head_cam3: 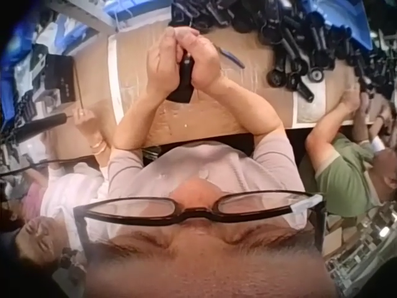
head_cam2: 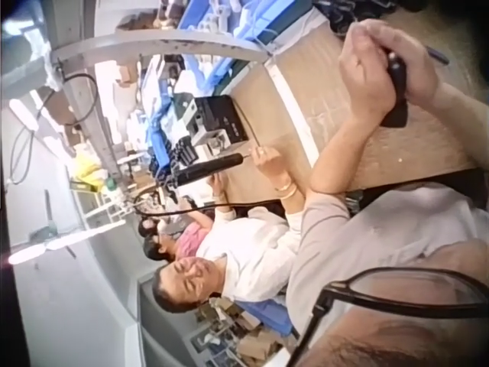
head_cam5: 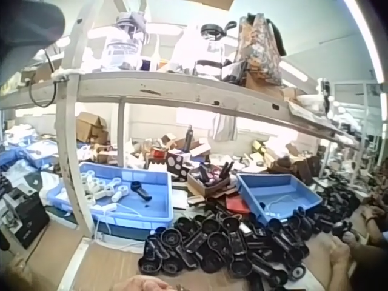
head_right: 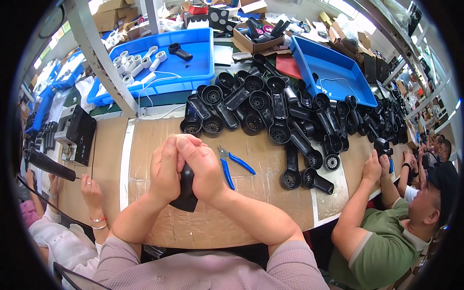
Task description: Assembling plastic housing components for handheld devices on an industrial production line.
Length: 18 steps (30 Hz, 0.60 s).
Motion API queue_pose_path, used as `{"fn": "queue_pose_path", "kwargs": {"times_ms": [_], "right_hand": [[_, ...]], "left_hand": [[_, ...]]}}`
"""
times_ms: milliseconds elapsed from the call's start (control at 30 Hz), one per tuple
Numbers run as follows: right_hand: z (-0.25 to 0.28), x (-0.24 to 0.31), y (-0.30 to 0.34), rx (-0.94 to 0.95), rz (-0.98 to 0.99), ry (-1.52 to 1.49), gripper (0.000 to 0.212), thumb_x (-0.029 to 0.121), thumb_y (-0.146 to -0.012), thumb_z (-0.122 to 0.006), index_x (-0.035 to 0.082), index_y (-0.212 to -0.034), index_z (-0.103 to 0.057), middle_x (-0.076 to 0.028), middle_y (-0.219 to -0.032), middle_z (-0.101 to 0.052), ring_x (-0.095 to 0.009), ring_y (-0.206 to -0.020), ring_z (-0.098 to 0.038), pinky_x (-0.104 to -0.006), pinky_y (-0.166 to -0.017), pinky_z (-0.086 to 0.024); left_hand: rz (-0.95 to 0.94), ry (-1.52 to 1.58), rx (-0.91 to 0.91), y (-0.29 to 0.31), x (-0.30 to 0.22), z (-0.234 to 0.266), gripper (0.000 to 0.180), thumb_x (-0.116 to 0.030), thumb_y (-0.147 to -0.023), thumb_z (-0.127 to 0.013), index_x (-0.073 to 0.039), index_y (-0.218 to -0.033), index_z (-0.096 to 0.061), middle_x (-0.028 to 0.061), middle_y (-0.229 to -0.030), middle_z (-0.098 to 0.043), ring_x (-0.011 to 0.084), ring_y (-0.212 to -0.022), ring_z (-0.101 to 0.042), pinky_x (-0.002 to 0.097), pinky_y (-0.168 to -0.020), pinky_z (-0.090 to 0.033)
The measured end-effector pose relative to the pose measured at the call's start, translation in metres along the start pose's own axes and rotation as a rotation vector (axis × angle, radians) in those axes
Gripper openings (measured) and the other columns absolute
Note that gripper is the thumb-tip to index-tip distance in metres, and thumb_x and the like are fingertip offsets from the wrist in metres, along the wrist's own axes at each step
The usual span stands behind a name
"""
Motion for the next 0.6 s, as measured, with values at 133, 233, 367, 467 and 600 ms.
{"fn": "queue_pose_path", "kwargs": {"times_ms": [133,233,367,467,600], "right_hand": [[0.013,0.003,-0.010,0.072,-0.058,-0.216,0.057,0.047,-0.112,-0.040,0.012,-0.072,-0.059,-0.003,-0.064,-0.058,-0.015,-0.064,-0.056,-0.0292,-0.064,-0.046],[0.031,0.024,-0.022,-0.008,0.024,-0.440,0.057,0.053,-0.111,-0.043,0.014,-0.072,-0.060,-0.002,-0.060,-0.056,-0.016,-0.062,-0.058,-0.0310,-0.062,-0.047],[0.066,0.050,-0.034,-0.139,0.183,-0.568,0.055,0.057,-0.108,-0.049,0.016,-0.073,-0.061,0.000,-0.065,-0.058,-0.016,-0.064,-0.059,-0.0333,-0.066,-0.048],[0.071,0.059,-0.034,-0.177,0.237,-0.662,0.054,0.057,-0.107,-0.051,0.015,-0.073,-0.060,0.000,-0.069,-0.060,-0.017,-0.067,-0.059,-0.0342,-0.070,-0.048],[0.063,0.058,-0.034,-0.154,0.251,-0.770,0.053,0.056,-0.106,-0.053,0.015,-0.073,-0.059,0.000,-0.075,-0.062,-0.017,-0.073,-0.060,-0.0349,-0.075,-0.049]], "left_hand": [[0.053,0.016,-0.008,-0.009,0.001,0.005,0.048,-0.034,-0.116,-0.034,-0.001,-0.117,-0.069,0.0092,-0.105,-0.070,0.0171,-0.091,-0.061,0.0288,-0.087,-0.049],[0.020,-0.017,-0.059,-0.017,0.004,0.014,0.054,-0.039,-0.117,-0.027,-0.001,-0.126,-0.065,0.0132,-0.121,-0.070,0.0217,-0.109,-0.065,0.0339,-0.101,-0.048],[-0.062,0.044,-0.067,-0.014,0.010,0.009,0.051,-0.040,-0.116,-0.032,-0.001,-0.134,-0.059,0.0138,-0.127,-0.065,0.0219,-0.116,-0.060,0.0372,-0.103,-0.047],[-0.126,0.060,-0.085,-0.009,0.016,-0.001,0.052,-0.042,-0.115,-0.033,-0.001,-0.137,-0.057,0.0144,-0.130,-0.063,0.0224,-0.119,-0.059,0.0387,-0.104,-0.047],[-0.233,0.025,-0.157,-0.006,0.021,-0.012,0.059,-0.050,-0.114,-0.032,-0.001,-0.140,-0.053,0.0154,-0.131,-0.061,0.0240,-0.120,-0.058,0.0400,-0.105,-0.046]]}}
Point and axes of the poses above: each hand's wrist, its own y-axis away from the middle knuckle, its own z-axis out of the back of the hand, x = y × z, the point moved 1 cm from there along -y, towards the middle knuckle
